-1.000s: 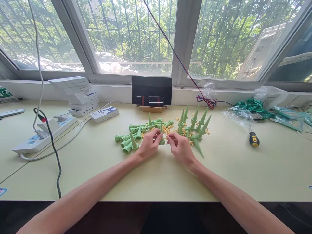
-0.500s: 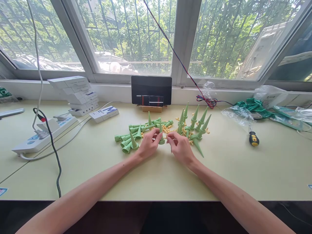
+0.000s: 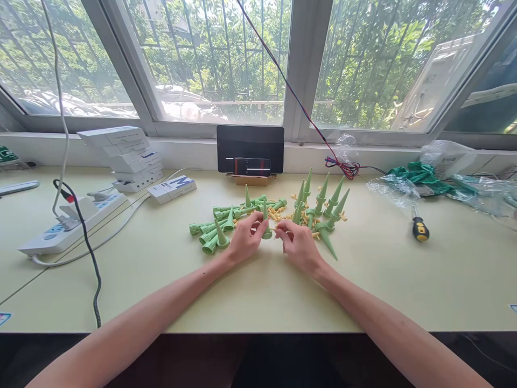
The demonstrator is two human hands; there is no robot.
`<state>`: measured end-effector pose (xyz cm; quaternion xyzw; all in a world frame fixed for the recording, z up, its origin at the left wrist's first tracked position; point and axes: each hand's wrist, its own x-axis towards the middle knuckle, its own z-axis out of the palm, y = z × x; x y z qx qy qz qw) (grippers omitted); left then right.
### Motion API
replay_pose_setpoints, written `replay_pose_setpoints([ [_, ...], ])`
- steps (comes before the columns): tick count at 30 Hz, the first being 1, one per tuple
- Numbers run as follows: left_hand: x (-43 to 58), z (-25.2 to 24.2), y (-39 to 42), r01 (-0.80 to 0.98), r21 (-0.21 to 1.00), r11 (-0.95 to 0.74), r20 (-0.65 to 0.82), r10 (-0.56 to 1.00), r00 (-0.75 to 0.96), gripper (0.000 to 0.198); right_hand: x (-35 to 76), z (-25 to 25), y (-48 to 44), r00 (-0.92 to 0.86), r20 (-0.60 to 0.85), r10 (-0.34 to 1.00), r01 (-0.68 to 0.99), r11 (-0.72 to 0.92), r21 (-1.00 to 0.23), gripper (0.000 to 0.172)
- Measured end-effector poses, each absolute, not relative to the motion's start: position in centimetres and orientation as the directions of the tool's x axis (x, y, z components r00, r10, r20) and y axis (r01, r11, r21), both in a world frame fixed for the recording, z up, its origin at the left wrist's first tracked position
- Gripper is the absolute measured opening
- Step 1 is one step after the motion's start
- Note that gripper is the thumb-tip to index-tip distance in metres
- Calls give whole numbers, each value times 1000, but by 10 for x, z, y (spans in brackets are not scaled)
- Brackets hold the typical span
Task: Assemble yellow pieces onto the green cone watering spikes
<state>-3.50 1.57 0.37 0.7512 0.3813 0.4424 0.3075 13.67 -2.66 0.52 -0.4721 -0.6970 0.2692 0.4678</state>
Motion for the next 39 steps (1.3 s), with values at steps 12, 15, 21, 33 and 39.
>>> replay_pose_setpoints([
  [12,-36,5,15,324,767,-554,443,823,356,27,138,0,-24,-137,459,878,487,463,-740,18],
  [15,-36,5,15,333,763,-553,436,822,366,26,139,-1,-23,-146,451,881,482,461,-745,18],
  [21,-38,5,15,357,740,-570,434,810,393,24,139,-1,-24,-156,438,885,495,454,-741,20],
  [33,-42,4,16,413,647,-641,465,761,453,19,139,0,-24,-164,373,913,457,406,-792,22],
  [39,-42,2,17,427,636,-642,464,761,453,20,139,-1,-24,-172,373,912,447,410,-795,22],
])
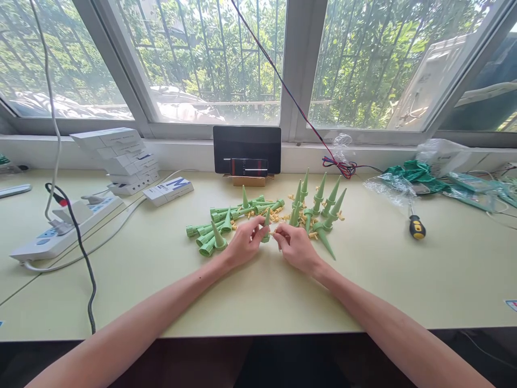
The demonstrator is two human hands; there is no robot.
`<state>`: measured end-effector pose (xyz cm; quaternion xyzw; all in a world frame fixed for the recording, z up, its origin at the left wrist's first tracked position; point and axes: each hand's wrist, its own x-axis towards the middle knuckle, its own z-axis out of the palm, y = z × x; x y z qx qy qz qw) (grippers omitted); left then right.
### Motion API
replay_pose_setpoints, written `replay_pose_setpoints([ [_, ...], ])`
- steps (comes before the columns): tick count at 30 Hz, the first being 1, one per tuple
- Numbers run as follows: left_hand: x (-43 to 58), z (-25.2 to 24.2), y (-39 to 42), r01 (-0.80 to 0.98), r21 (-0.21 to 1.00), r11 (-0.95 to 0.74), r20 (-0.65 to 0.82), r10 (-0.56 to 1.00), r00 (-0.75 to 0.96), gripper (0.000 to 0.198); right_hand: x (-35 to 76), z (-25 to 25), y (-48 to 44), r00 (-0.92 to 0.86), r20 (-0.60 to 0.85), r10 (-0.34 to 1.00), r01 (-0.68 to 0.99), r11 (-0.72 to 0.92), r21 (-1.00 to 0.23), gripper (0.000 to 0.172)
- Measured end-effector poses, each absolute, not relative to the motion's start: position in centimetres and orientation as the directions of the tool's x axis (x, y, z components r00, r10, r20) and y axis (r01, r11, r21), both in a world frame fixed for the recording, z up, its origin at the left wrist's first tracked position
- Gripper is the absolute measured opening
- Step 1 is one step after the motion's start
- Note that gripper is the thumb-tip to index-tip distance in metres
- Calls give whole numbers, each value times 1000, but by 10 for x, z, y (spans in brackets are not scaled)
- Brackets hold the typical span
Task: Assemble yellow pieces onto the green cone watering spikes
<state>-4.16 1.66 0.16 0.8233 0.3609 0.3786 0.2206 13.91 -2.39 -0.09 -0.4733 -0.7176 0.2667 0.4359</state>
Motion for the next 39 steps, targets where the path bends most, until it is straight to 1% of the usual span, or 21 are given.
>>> replay_pose_setpoints([
  [4,-41,0,17,420,645,-639,457,762,458,20,139,0,-25,-186,386,904,462,427,-777,26],
  [11,-41,0,17,421,642,-641,457,761,461,20,140,-4,-24,-201,398,895,475,444,-759,26],
  [16,-39,1,17,430,623,-653,482,754,446,19,138,-5,-23,-190,385,903,454,429,-781,22],
  [26,-36,4,15,458,629,-628,486,778,398,24,136,-1,-25,-165,349,923,428,385,-817,27],
  [32,-37,2,16,455,618,-641,474,765,435,26,135,1,-24,-149,352,924,436,381,-816,29],
  [39,-40,7,14,457,564,-688,463,722,515,38,134,6,-26,-146,351,925,433,379,-818,34],
])
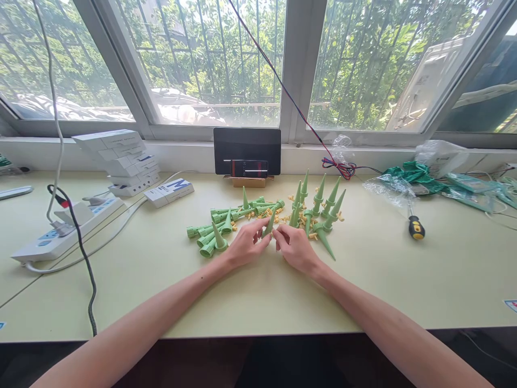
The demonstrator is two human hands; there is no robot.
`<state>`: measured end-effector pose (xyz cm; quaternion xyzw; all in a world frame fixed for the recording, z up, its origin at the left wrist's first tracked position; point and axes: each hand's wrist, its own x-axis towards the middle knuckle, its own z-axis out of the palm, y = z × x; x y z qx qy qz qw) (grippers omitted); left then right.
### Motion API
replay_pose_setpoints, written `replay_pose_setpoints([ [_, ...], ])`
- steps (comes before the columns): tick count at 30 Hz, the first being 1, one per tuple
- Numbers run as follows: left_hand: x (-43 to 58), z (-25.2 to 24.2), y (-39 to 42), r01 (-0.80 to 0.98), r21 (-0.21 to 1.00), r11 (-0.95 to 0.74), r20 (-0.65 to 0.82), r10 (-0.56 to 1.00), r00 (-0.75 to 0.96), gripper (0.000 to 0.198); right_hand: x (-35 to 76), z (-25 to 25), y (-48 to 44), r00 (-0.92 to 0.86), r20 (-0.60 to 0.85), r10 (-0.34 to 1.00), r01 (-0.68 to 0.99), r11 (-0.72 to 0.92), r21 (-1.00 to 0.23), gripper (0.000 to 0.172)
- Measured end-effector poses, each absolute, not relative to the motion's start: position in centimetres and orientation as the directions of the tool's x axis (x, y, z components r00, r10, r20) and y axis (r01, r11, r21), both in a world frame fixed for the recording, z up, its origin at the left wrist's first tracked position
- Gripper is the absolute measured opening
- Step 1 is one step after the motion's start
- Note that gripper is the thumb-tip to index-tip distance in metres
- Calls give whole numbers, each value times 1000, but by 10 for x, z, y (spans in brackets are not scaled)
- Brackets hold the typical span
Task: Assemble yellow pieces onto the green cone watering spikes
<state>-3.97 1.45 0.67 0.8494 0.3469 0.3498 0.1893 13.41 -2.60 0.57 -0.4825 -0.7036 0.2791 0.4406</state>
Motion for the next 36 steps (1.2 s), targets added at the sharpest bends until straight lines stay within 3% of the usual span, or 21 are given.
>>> replay_pose_setpoints([
  [12,-38,11,10,440,445,-780,542,625,562,55,134,9,-27,-119,353,928,386,370,-845,33],
  [27,-38,13,10,487,506,-712,480,701,528,38,136,8,-25,-75,373,925,360,374,-855,33],
  [36,-35,6,12,482,667,-568,421,822,384,34,136,9,-26,-50,392,919,378,381,-844,23],
])
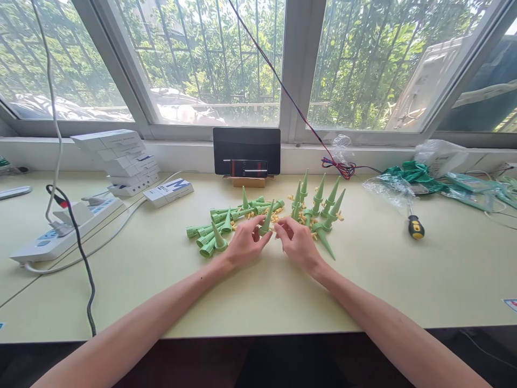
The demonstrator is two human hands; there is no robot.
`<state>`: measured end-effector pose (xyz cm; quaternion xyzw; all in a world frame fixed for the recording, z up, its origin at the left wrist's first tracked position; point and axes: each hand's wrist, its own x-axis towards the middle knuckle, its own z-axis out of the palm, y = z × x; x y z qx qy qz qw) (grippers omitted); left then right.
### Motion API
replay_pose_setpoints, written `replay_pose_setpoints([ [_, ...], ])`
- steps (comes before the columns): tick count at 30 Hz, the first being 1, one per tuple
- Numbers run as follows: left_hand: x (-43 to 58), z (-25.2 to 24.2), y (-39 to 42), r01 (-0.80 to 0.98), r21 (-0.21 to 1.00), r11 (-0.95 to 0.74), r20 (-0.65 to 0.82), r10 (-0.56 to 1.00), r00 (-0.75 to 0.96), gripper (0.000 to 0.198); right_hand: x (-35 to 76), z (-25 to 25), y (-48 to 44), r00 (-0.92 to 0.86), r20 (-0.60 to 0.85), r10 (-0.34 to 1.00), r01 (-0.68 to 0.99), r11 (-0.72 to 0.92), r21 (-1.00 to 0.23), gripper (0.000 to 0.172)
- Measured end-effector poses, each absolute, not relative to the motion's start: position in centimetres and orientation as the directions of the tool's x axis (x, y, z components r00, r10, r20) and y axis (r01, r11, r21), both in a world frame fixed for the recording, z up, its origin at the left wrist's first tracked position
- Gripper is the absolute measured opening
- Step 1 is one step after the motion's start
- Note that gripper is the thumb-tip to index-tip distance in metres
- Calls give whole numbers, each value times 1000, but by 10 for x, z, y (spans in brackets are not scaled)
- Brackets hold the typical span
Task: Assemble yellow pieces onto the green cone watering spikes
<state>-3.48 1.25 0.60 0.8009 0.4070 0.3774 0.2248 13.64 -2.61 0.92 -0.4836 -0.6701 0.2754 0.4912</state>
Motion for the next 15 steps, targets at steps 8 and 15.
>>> replay_pose_setpoints([
  [8,-35,7,12,462,717,-522,405,852,333,30,137,10,-25,-61,410,910,423,396,-815,14],
  [15,-35,5,13,430,735,-525,407,848,339,34,138,4,-21,-79,450,890,471,431,-770,13],
])
